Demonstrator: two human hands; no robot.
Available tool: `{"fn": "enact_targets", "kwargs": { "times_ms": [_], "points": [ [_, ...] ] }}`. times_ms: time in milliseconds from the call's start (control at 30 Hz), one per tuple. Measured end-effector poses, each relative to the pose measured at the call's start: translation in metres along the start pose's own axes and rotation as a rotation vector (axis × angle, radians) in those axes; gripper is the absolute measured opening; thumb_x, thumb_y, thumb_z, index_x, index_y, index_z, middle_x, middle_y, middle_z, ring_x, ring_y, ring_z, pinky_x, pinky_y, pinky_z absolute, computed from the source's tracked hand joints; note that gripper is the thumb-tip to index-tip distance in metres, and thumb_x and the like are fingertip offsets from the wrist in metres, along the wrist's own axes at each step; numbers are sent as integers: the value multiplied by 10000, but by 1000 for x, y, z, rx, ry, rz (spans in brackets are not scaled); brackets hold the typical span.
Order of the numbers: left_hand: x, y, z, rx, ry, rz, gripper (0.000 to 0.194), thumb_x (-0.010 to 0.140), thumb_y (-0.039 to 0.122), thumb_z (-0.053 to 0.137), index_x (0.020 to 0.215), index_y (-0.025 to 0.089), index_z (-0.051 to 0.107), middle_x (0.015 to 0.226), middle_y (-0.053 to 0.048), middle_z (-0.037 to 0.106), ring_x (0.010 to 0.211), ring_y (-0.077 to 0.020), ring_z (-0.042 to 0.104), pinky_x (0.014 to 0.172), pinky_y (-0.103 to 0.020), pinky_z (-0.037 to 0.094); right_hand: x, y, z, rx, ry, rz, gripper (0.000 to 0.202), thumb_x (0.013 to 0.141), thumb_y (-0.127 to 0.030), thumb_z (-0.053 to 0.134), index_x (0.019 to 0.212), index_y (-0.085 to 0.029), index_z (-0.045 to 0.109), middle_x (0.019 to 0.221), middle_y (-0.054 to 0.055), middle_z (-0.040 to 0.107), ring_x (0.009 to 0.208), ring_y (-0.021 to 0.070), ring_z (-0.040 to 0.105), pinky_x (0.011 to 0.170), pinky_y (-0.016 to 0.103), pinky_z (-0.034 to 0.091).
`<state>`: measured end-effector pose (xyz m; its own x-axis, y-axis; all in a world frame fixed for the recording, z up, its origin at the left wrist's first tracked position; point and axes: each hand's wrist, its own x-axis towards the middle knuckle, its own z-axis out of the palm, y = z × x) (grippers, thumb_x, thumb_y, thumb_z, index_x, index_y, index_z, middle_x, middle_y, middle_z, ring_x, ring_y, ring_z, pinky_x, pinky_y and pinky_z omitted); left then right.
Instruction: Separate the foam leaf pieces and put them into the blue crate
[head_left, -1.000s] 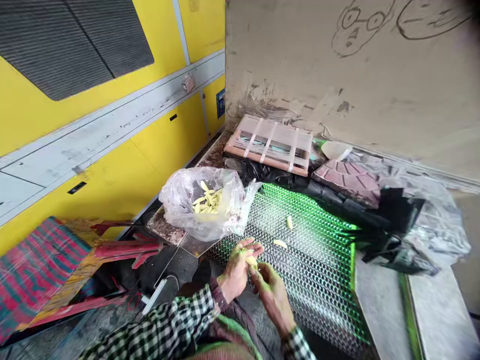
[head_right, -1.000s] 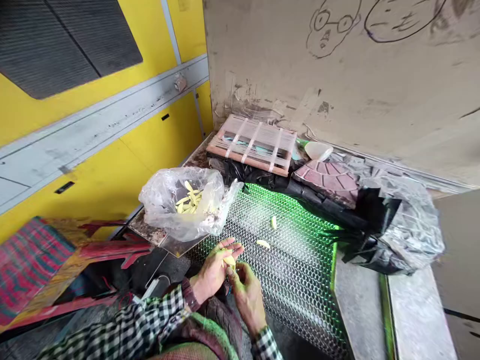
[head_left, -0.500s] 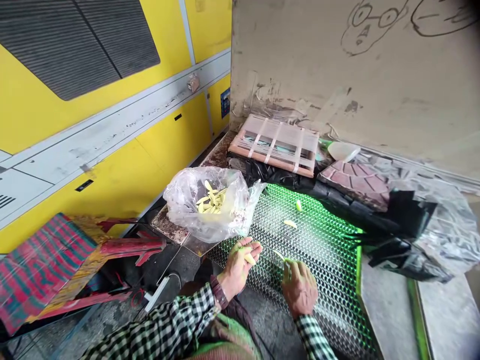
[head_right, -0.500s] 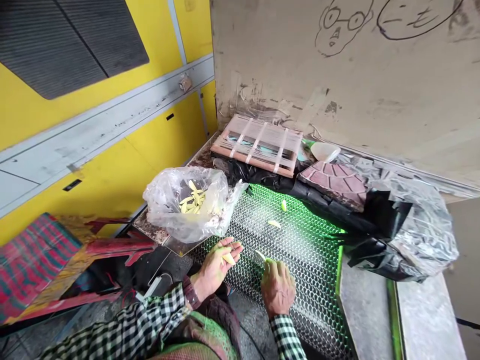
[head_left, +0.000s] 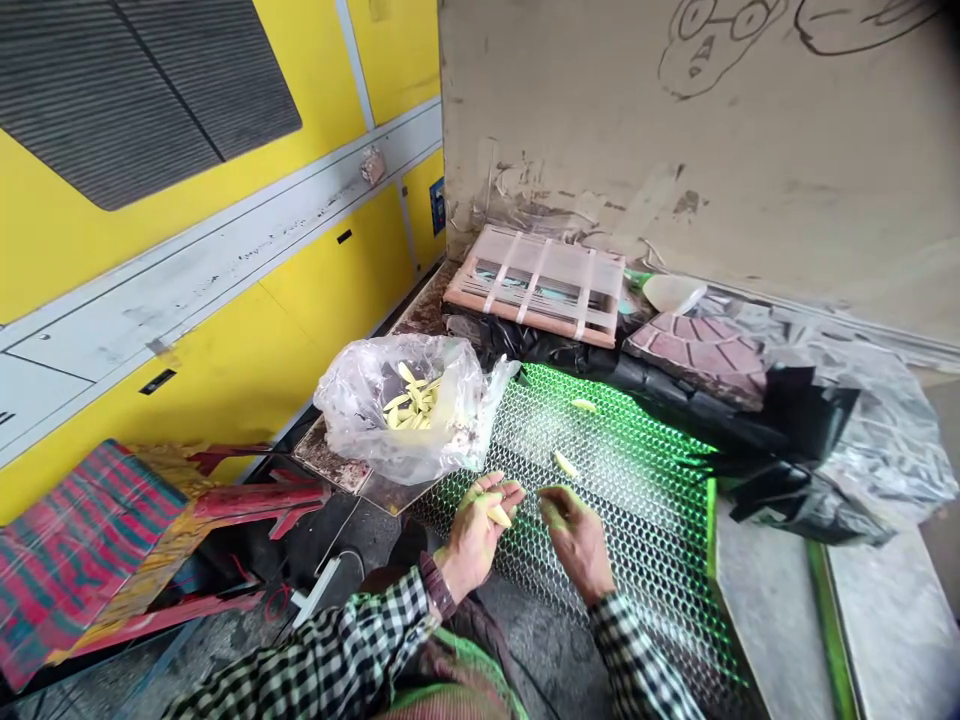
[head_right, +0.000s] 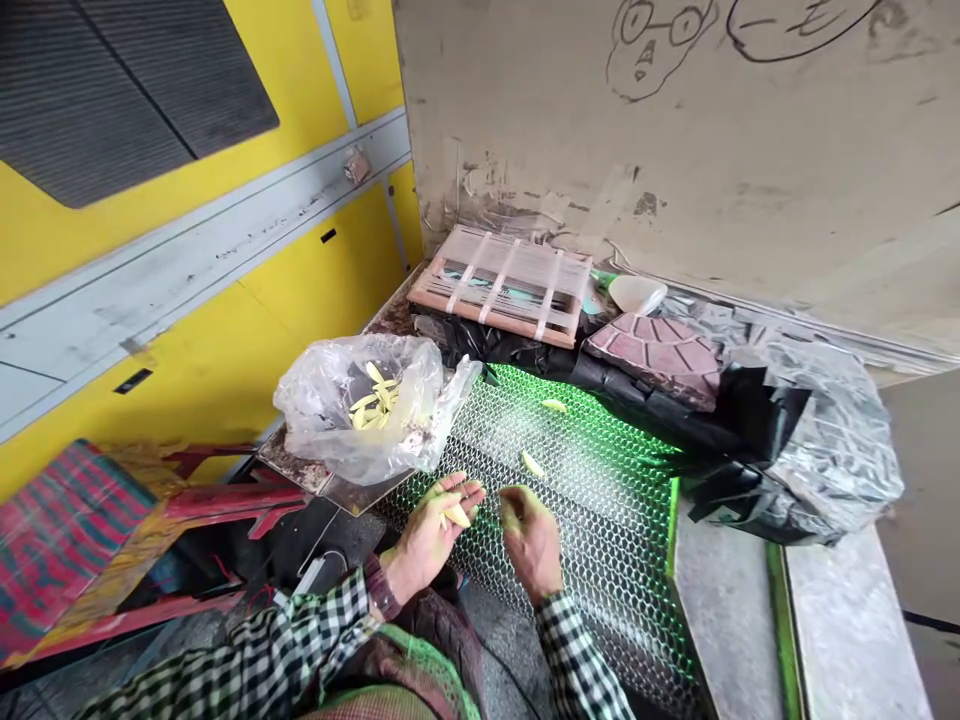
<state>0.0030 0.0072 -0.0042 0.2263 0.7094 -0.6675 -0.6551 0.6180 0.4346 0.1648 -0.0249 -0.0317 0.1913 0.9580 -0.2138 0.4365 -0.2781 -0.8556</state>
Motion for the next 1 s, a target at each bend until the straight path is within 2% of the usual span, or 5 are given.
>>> {"fn": "enact_targets", "kwargs": {
  "times_ms": [100, 300, 567, 800, 1000],
  "points": [
    [2, 1, 2, -15, -48, 64, 360, 824, 111, 610, 1183, 149, 599, 1198, -162, 717, 1177, -279, 697, 1077, -413, 468, -13, -19, 15, 299, -229, 114, 391, 953, -583, 614, 944, -197, 676, 803, 29, 650, 679, 170, 537, 601, 281, 410],
    [8, 1, 1, 42, -31, 76, 349, 832, 85, 590, 1172, 156, 618, 1240, -173, 720, 1214, -278, 679, 1079, -421, 484, -27, -13, 39, 639, -93, 328, 477, 801, -646, 769, 801, -195, 614, 679, -11, 567, 588, 131, 479, 543, 255, 389],
    [11, 0, -7, 54, 41, -8, 243, 858, 138, 682, 1093, 181, 632, 1152, -150, 755, 1071, -238, 736, 1091, -441, 486, -16, 38, -16, -46, 99, 307, 540, 880, -741, 508, 867, -219, 646, 649, 9, 598, 524, 171, 466, 477, 275, 309],
    [7, -10, 2, 134, 15, -40, 227, 893, 175, 662, 1119, 170, 642, 1259, -179, 733, 1137, -257, 712, 1081, -441, 476, -29, 11, 10, -226, 177, 25, 415, 1020, -567, 425, 1045, -218, 650, 912, 69, 713, 695, 203, 629, 595, 304, 455],
    [3, -11, 1, 203, -12, -85, 222, 927, 201, 619, 1147, 173, 633, 1234, -163, 746, 1088, -242, 728, 1039, -436, 502, 24, 38, 0, -575, 345, -110, 311, 999, -269, 427, 1221, -153, 611, 1150, 112, 615, 669, 139, 495, 480, 230, 313]
  ]
}}
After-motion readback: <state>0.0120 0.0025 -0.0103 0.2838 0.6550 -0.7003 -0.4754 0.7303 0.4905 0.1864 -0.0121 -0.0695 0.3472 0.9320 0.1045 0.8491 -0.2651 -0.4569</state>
